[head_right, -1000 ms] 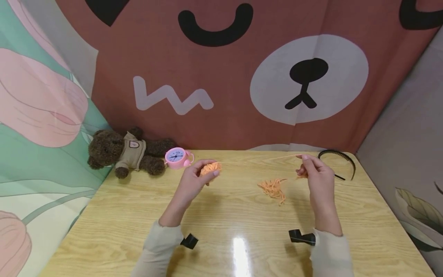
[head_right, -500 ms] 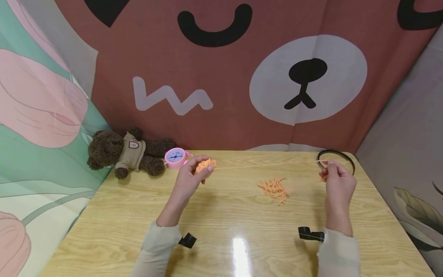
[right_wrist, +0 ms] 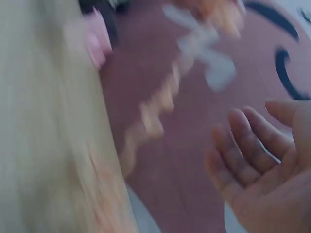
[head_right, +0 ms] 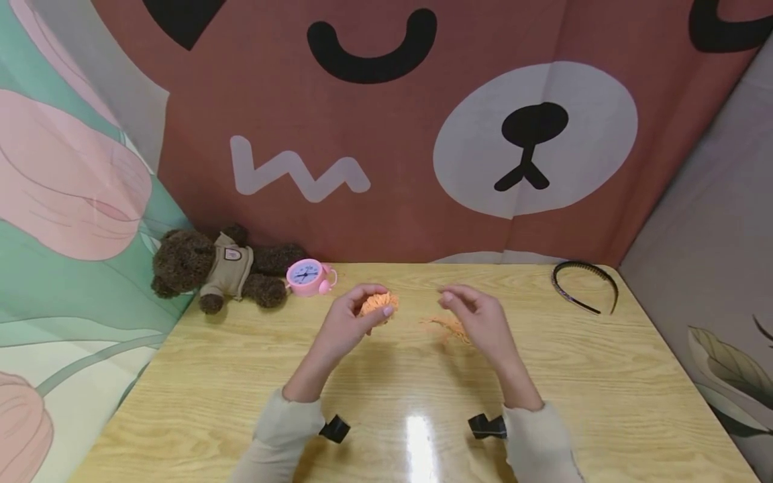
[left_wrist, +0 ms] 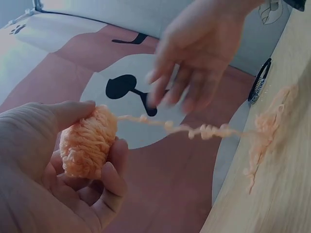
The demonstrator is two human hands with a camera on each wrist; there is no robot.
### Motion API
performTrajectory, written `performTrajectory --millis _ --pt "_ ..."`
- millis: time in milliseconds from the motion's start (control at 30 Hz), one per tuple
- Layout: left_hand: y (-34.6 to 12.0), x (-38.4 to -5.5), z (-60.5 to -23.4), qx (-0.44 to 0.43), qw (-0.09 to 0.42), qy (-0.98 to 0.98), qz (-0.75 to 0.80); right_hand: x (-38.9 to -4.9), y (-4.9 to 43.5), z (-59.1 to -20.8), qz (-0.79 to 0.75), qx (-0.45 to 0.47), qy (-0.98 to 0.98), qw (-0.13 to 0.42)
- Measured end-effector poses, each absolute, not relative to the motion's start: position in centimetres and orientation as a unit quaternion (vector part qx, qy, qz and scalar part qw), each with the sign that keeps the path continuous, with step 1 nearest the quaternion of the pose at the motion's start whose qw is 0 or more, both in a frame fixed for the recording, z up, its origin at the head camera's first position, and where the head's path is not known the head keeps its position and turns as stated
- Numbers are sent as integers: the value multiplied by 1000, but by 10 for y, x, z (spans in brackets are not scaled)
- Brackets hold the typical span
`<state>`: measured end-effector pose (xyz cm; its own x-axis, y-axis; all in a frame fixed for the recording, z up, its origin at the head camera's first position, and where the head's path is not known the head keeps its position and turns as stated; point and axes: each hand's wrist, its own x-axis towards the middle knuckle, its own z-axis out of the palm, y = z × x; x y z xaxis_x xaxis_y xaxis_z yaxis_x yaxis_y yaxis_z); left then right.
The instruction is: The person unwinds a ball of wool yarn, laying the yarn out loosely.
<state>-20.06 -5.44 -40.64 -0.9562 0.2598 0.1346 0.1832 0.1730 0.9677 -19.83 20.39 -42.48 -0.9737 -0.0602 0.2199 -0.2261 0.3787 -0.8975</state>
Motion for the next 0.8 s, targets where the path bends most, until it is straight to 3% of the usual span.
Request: performTrajectory --millis 167,367,800 --pt "-51 -199 -408 157 32 781 603 -188 167 -427 551 154 -820 -3" --pt "-50 -199 -410 158 33 789 593 -182 155 -429 531 153 -833 -33" --pt "-56 -200 -407 161 16 803 573 -189 200 -413 568 38 -817 87"
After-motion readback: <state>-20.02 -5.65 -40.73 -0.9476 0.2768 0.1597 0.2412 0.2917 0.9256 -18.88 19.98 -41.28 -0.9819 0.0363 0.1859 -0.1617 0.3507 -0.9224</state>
